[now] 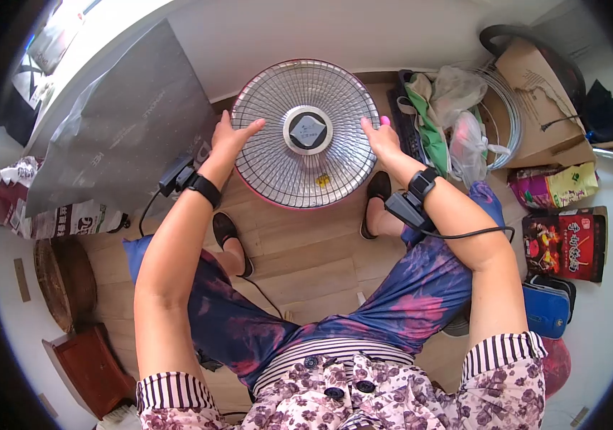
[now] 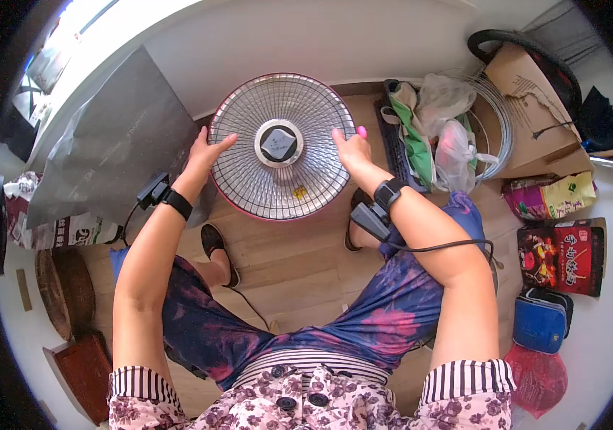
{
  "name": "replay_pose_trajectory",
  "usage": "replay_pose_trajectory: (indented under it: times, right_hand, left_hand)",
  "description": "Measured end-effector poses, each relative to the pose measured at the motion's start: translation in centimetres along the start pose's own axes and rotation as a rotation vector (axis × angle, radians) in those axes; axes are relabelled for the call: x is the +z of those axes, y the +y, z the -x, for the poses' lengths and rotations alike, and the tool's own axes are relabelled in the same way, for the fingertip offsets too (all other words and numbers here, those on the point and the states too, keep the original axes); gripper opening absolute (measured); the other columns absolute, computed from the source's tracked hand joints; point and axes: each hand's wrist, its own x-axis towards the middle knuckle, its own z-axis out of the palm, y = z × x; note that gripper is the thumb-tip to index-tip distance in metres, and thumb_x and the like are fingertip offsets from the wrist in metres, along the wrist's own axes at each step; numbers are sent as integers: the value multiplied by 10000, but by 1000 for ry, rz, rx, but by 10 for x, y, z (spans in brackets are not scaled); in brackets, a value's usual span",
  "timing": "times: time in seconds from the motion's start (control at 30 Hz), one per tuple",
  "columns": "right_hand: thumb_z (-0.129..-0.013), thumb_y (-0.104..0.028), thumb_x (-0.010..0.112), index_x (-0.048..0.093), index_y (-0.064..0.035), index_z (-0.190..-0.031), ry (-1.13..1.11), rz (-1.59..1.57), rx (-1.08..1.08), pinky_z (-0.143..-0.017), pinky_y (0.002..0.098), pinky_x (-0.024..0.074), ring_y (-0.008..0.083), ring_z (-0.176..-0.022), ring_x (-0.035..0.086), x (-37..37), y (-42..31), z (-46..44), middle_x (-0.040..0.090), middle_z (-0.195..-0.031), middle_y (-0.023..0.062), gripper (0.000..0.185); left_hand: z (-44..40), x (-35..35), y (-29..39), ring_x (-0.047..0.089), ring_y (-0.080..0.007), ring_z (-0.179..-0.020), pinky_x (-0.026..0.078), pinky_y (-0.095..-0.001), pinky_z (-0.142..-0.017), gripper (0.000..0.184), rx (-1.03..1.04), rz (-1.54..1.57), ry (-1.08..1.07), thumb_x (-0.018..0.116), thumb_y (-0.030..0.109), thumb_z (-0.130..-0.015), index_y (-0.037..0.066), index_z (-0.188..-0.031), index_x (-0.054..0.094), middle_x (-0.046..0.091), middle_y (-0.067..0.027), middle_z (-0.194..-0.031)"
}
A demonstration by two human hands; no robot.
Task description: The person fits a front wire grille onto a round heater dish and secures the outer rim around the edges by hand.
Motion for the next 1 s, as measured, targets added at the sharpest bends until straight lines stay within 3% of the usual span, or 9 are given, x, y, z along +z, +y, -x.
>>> replay_pose_trajectory:
  times: [0.2,0.23,0.33,0.4,0.43,0.53,0.63,0.7,1.0]
  right_hand:
    - [-835,-529,518,436,133,-1231,95,-123,-72,-950,346,378,341,-1183,479,10,22,-22,470,-1265,285,776]
    - [-829,-481,570,418,133,-1244,115,-246,-42,-924,321,396,293,-1161,507,13,25,-22,491,-1259,261,756]
    - [-760,-463,694,443,75,-1254,-108,-520,28,-930,447,385,349,-1123,508,5,33,-23,520,-1232,215,771]
    - [-726,-398,744,489,29,-1231,-400,-485,312,-931,388,395,271,-1098,533,-27,6,8,545,-1214,179,708]
    - [-726,-414,745,533,-6,-1176,-570,-518,256,-909,412,400,229,-1064,540,-35,11,12,564,-1181,153,644]
    - [-721,-385,761,556,-33,-1121,-621,-585,287,-888,415,411,215,-1016,555,-22,34,-4,604,-1099,87,571]
    - [-742,-313,757,537,-37,-1159,-768,-822,221,-914,433,404,242,-1049,547,-18,47,-6,583,-1139,97,546]
    - [-753,-261,751,545,-41,-1149,-786,-839,215,-917,442,412,243,-1049,546,-18,50,-6,593,-1117,94,497]
    - [-746,-205,758,559,-6,-1097,-698,-866,202,-879,436,473,236,-953,594,-8,51,-2,622,-1045,105,450]
  left_hand:
    - [0,-3,0,496,-310,-1176,390,-353,-970,1106,-21,12,-21,768,574,-569,-85,-1338,323,498,-252,-1254]
    - [4,-4,2,493,-310,-1178,382,-350,-976,1106,-5,100,-45,761,583,-576,-88,-1338,321,499,-254,-1251]
    - [-2,-6,-4,484,-310,-1186,375,-345,-981,1112,35,42,-71,753,575,-601,-98,-1350,282,468,-267,-1277]
    - [6,-8,2,483,-300,-1186,373,-338,-981,1118,24,206,-139,749,564,-618,-95,-1366,243,467,-261,-1282]
    - [2,-7,0,505,-282,-1158,402,-333,-949,1103,20,140,-135,745,555,-632,-85,-1373,236,491,-245,-1259]
    - [16,-12,17,462,-262,-1192,368,-345,-978,983,-66,225,-190,732,460,-711,-39,-1394,231,445,-208,-1317]
    - [18,-17,22,452,-270,-1198,372,-346,-971,974,-67,204,-208,729,487,-700,-40,-1378,270,431,-209,-1328]
    - [14,-13,20,553,-256,-1068,448,-325,-878,1022,-30,157,-117,751,551,-623,-55,-1335,336,541,-194,-1199]
    - [22,-16,25,532,-236,-1090,415,-333,-931,887,-38,310,-152,775,439,-660,-44,-1294,385,542,-163,-1196]
